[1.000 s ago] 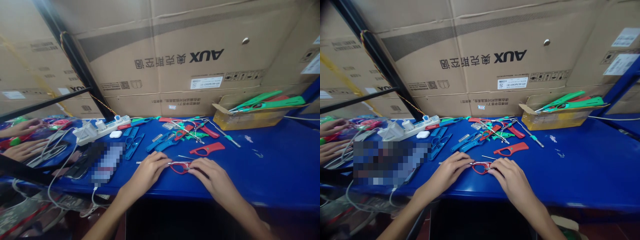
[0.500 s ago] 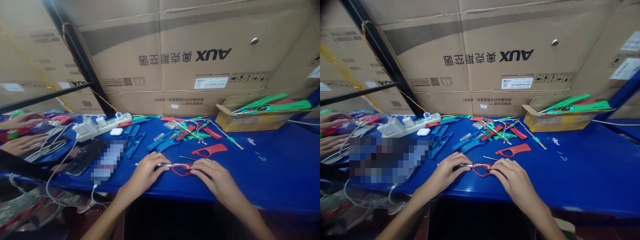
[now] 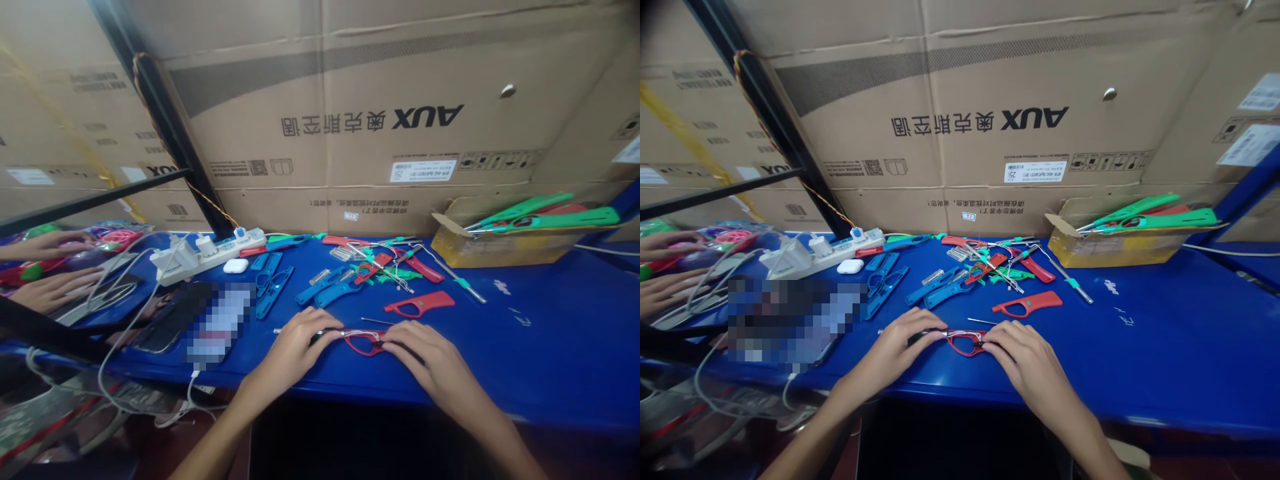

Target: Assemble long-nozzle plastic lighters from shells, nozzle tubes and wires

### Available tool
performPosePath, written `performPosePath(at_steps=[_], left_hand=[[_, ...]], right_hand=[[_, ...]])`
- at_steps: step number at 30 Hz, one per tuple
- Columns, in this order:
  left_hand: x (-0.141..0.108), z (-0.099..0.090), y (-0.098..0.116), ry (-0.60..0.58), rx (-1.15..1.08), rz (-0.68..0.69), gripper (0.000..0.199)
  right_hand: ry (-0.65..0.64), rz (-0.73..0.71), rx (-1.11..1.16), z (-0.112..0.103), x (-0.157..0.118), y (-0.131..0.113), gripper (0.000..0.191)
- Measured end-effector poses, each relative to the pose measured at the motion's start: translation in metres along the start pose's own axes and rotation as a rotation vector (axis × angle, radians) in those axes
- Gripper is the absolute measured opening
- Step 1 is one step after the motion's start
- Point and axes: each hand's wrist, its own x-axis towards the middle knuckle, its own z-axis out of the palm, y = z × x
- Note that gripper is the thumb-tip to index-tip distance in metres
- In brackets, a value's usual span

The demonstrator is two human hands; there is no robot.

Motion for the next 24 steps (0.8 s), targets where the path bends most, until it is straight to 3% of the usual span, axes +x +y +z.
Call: performPosePath(at_steps=[11, 24], left_hand=[[0.001, 0.001, -0.001, -0.018, 0.048, -0.043, 0.014], [-0.002, 0.002, -0.004, -0.028, 0.129, 0.051, 0.018]], right_hand=[[-0.015, -0.058, -0.045, 0.002, -0.002, 0.002, 0.027], [-0.074, -0.070, -0.113, 0.004, -0.016, 0.003, 0.028]])
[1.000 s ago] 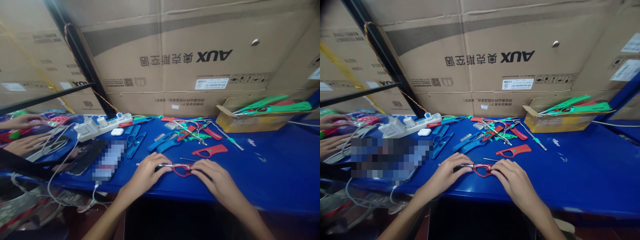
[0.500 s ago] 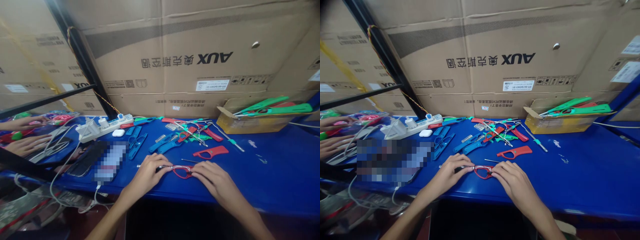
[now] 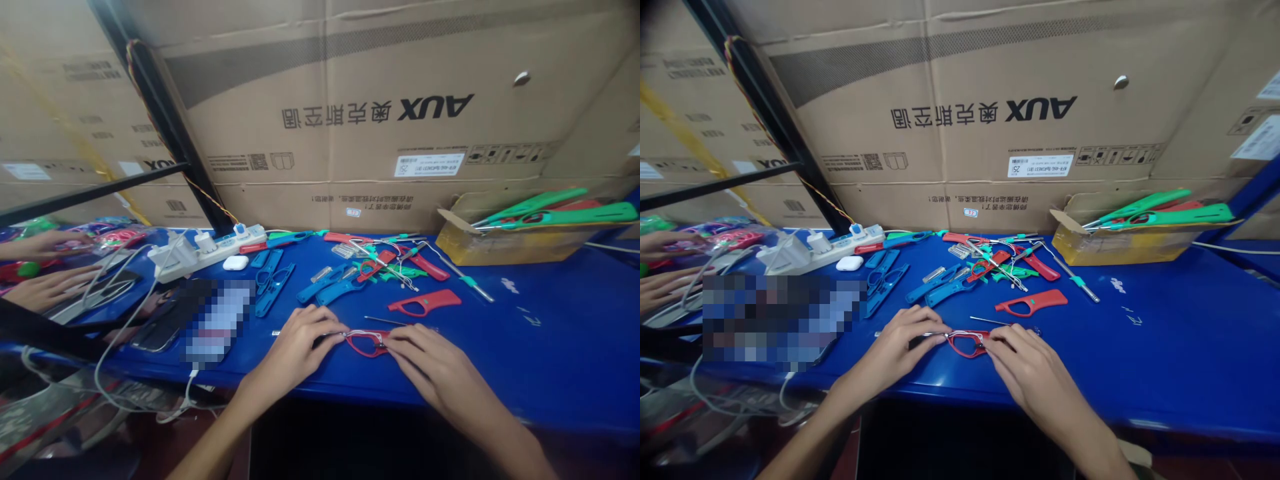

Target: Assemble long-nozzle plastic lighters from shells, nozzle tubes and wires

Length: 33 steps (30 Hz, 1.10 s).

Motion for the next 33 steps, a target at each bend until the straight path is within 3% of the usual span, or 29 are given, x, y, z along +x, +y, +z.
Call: performPosePath(at_steps=[4, 8, 24, 33], left_hand=[[0.000, 0.000, -0.001, -0.003, -0.002, 0.001, 0.018], [0.000, -0.001, 0.000, -0.006, 0.014, -0.008, 0.018], [0.000, -0.001, 0.001, -0.010, -0.019, -0.019, 0.016], [0.000, -0.001, 0.001, -0.014, -0.022, -0.017, 0.016]], right_hand=[[-0.101, -0.031, -0.085, 0.001, -0.011, 0.006, 0.042], [-0.151, -0.044, -0.121, 0.000, -0.013, 0.006, 0.043], [-0.017, 0.019, 0.043, 0.001, -0.006, 0.012, 0.029], [-0.187, -0.093, -0.016, -0.006, 0.000, 0.009, 0.037]])
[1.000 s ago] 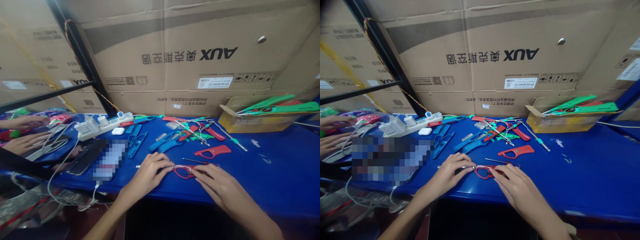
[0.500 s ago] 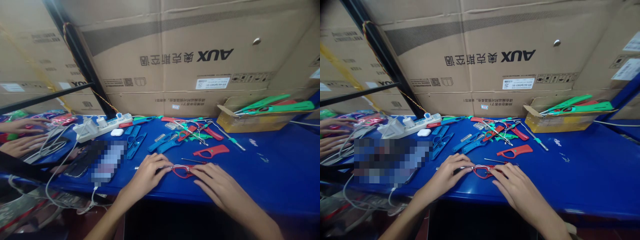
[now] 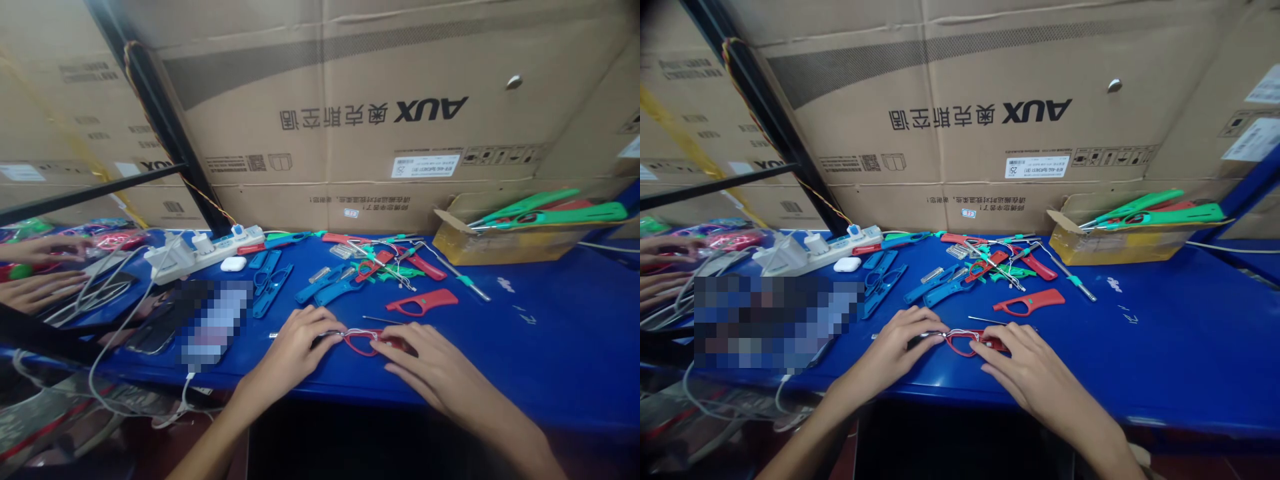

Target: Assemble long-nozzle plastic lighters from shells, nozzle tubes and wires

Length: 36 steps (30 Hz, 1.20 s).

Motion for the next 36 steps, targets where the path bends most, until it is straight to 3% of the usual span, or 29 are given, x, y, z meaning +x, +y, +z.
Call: performPosePath(at_steps=[13, 23, 30, 36], left_hand=[[-0.001, -0.001, 0.012, -0.027, 0.170, 0.031, 0.016], [0.021, -0.002, 0.020, -0.047, 0.326, 0.087, 0.015], [0.023, 0.010, 0.022, 0.034, 0.541, 0.177, 0.017], [0.014, 0.019, 0.020, 0.130, 0.386, 0.119, 0.012]], right_hand=[[-0.024, 0.055, 0.086, 0.001, 0.000, 0.003, 0.036], [0.053, 0.064, 0.120, 0.006, 0.000, 0.005, 0.032], [0.049, 0.045, 0.163, 0.002, 0.002, 0.002, 0.029], [0.055, 0.056, 0.194, 0.000, 0.001, -0.001, 0.029]])
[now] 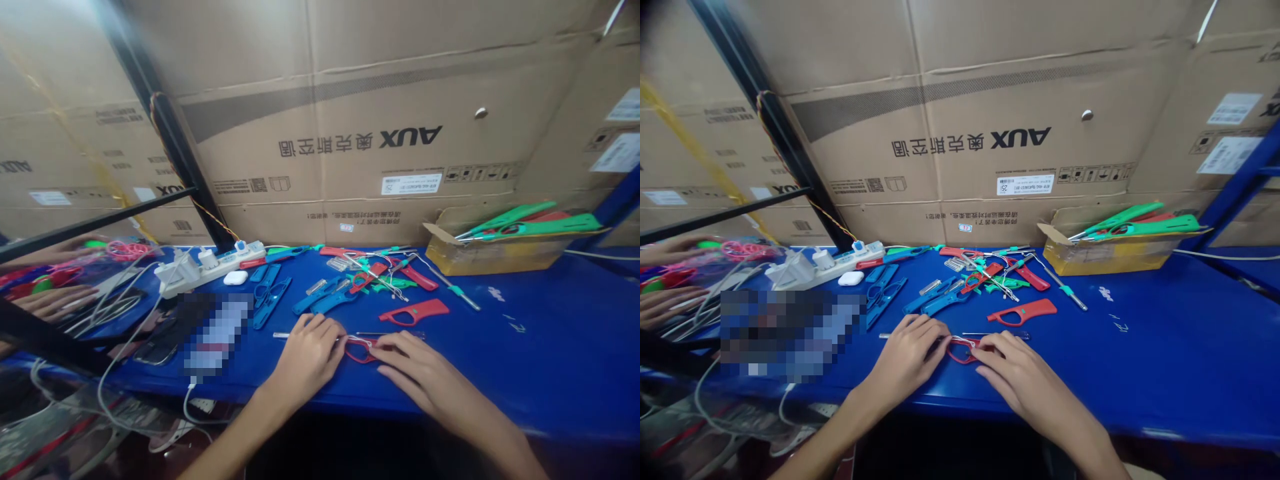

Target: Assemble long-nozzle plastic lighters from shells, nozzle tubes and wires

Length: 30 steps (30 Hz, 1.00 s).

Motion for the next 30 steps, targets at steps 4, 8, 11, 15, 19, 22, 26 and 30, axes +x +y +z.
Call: performPosePath(at_steps=[4, 8, 11, 15, 19, 22, 26, 30], left_hand=[[-0.0012, 0.0016, -0.0009, -0.044, -0.244, -0.118, 0.010], [0.0004, 0.0028, -0.0021, -0.079, -0.476, -0.191, 0.011], [0.0007, 0.0035, -0.0025, -0.089, -0.526, -0.217, 0.011], [0.0006, 0.0020, -0.0016, -0.105, -0.539, -0.226, 0.010], [0.0022, -0.0009, 0.0011, -0.096, -0.515, -0.197, 0.007], [0.0042, -0.0021, 0.0028, -0.104, -0.488, -0.153, 0.008], [0.0047, -0.0022, 0.0029, -0.119, -0.462, -0.126, 0.015], [0.0022, -0.0018, 0.0024, -0.125, -0.500, -0.201, 0.015]], right_hand=[[0.002, 0.004, -0.002, 0.0001, -0.0001, 0.0006, 0.031], [-0.001, 0.007, 0.002, 0.0002, -0.0002, 0.0019, 0.031], [0.001, 0.007, 0.007, 0.0012, -0.0005, 0.0032, 0.032], [0.024, -0.008, -0.001, 0.0029, -0.0004, 0.0048, 0.033], [0.036, -0.011, -0.007, 0.0026, 0.0002, 0.0040, 0.035], [0.038, -0.013, -0.006, 0.0023, 0.0000, 0.0029, 0.035], [0.029, -0.016, -0.002, 0.0024, -0.0006, 0.0024, 0.034], [0.015, -0.011, 0.005, 0.0023, -0.0006, 0.0023, 0.033]])
